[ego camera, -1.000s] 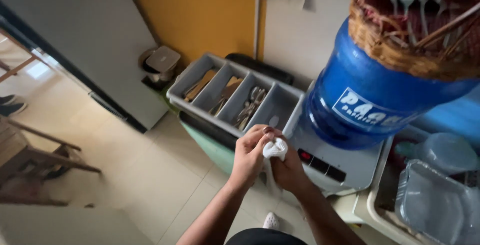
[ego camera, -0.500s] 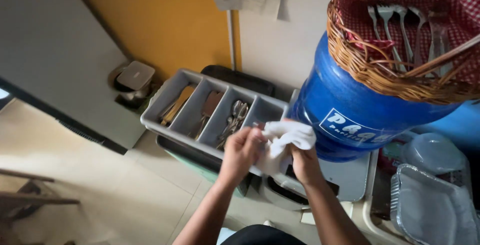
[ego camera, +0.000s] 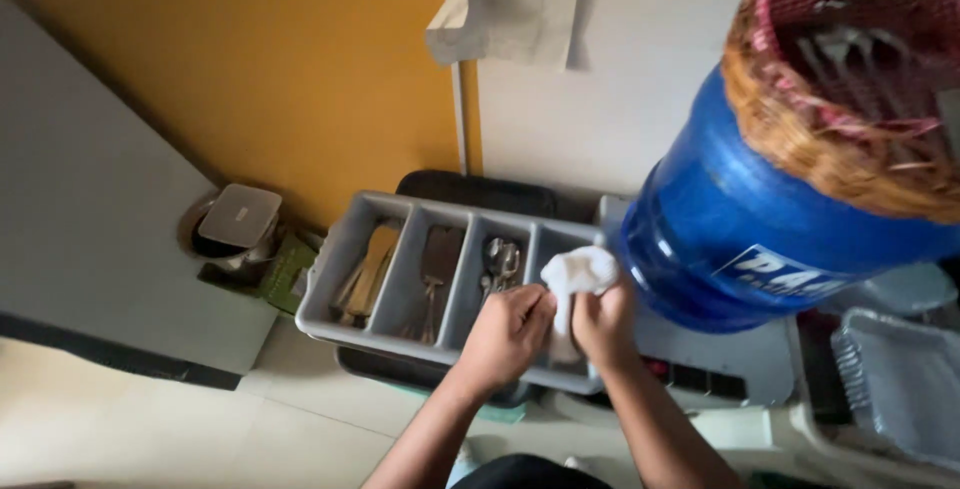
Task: The recorder wipes individual spoons with a cloth and organizes them into a grey cutlery storage tray.
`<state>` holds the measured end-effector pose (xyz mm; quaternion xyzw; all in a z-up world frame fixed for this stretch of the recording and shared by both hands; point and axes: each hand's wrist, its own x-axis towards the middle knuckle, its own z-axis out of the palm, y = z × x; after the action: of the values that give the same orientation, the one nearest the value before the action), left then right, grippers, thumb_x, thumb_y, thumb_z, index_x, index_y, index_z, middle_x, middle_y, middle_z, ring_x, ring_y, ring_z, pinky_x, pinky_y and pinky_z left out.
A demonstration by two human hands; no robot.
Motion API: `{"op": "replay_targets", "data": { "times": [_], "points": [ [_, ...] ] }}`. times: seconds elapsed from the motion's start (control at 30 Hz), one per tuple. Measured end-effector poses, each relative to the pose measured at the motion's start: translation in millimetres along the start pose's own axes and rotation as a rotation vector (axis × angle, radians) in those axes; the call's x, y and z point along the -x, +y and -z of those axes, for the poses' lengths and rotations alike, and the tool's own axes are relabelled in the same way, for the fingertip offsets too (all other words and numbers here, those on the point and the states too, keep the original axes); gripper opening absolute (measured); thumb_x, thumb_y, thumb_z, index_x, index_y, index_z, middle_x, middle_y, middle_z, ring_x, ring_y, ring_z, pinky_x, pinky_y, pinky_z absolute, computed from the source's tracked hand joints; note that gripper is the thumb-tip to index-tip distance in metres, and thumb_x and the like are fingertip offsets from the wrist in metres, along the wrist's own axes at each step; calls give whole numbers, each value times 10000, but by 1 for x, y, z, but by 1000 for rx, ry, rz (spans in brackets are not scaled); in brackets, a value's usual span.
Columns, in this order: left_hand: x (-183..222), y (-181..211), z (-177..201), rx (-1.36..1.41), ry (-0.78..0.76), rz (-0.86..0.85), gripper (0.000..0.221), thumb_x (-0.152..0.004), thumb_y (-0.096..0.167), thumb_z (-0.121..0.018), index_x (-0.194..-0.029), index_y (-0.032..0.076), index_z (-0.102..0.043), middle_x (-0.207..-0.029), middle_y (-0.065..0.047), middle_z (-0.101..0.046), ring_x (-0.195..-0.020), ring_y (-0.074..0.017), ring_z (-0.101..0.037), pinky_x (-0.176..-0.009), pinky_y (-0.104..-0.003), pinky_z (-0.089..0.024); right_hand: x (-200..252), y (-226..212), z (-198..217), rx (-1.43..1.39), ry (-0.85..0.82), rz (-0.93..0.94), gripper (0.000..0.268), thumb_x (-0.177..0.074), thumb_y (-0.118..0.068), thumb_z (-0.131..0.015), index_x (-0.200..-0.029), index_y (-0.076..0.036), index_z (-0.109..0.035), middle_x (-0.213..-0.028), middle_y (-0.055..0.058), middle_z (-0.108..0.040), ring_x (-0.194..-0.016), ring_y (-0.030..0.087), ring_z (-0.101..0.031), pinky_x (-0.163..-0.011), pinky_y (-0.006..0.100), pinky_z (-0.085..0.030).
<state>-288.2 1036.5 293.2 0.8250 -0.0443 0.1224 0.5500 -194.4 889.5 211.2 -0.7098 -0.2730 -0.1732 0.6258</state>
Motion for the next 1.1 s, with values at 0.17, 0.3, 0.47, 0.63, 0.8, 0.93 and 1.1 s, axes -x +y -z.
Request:
{"op": "replay_targets", "data": {
  "times": [0.17, 0.3, 0.47, 0.63, 0.8, 0.93, 1.1],
  "points": [
    [-1, -24, 39, 69, 47, -131, 308, -1030, 137, -560, -765, -18, -537, -685, -187, -556, -634, -338, -551, -615, -422, -448, -3, -39, -48, -155, 137, -152, 226, -937, 13, -499, -1091, 8, -663, -1004, 93, -726, -927, 186, -694, -839, 324, -559],
    [2, -42, 49, 248, 17, 16, 279, -1023, 120, -480, -817, -31, -593, -666, -189, -592, -615, -351, -572, -609, -416, -485, 33, -8, -81, -403, 140, -444, 181, -974, -20, -546, -1055, 27, -701, -986, 84, -738, -894, 141, -689, -774, 298, -570],
    [3, -27, 68, 274, -13, -179, 231, -975, 90, -440, -1038, -23, -630, -856, -221, -673, -782, -405, -675, -720, -428, -543, 31, -25, -86, -233, 211, -331, 162, -994, -69, -583, -1091, 3, -690, -964, 76, -734, -857, 122, -684, -729, 281, -559],
    [3, -47, 64, 194, -100, -128, 151, -1041, 110, -480, -1059, 4, -586, -832, -240, -639, -802, -452, -666, -699, -441, -538, 22, -32, -79, -200, 308, -347, 193, -1016, -86, -577, -1148, 0, -688, -1002, 72, -726, -885, 115, -661, -745, 273, -535],
    [-1, -42, 74, 135, -168, 9, 184, -1048, 79, -479, -1183, 33, -595, -723, -190, -619, -626, -330, -655, -601, -407, -493, 7, -46, -64, -45, 390, -132, 245, -983, 19, -526, -1195, 11, -649, -1144, 72, -699, -1029, 128, -665, -915, 275, -546],
    [-6, -70, 58, 289, -79, -33, 318, -1076, 33, -422, -1387, 24, -486, -851, -164, -648, -730, -242, -630, -694, -368, -541, 13, -38, -58, 70, 307, -138, 244, -975, 56, -526, -1187, 18, -639, -1155, 84, -689, -1047, 138, -666, -922, 282, -540],
    [-7, -128, 30, 366, -48, 182, 428, -961, -68, -368, -1368, 6, -479, -1181, -209, -643, -1028, -265, -729, -882, -366, -583, 36, -4, -59, -19, 230, -322, 303, -932, 68, -510, -1194, 10, -650, -1113, 76, -708, -1024, 132, -682, -902, 271, -552]
  ]
}}
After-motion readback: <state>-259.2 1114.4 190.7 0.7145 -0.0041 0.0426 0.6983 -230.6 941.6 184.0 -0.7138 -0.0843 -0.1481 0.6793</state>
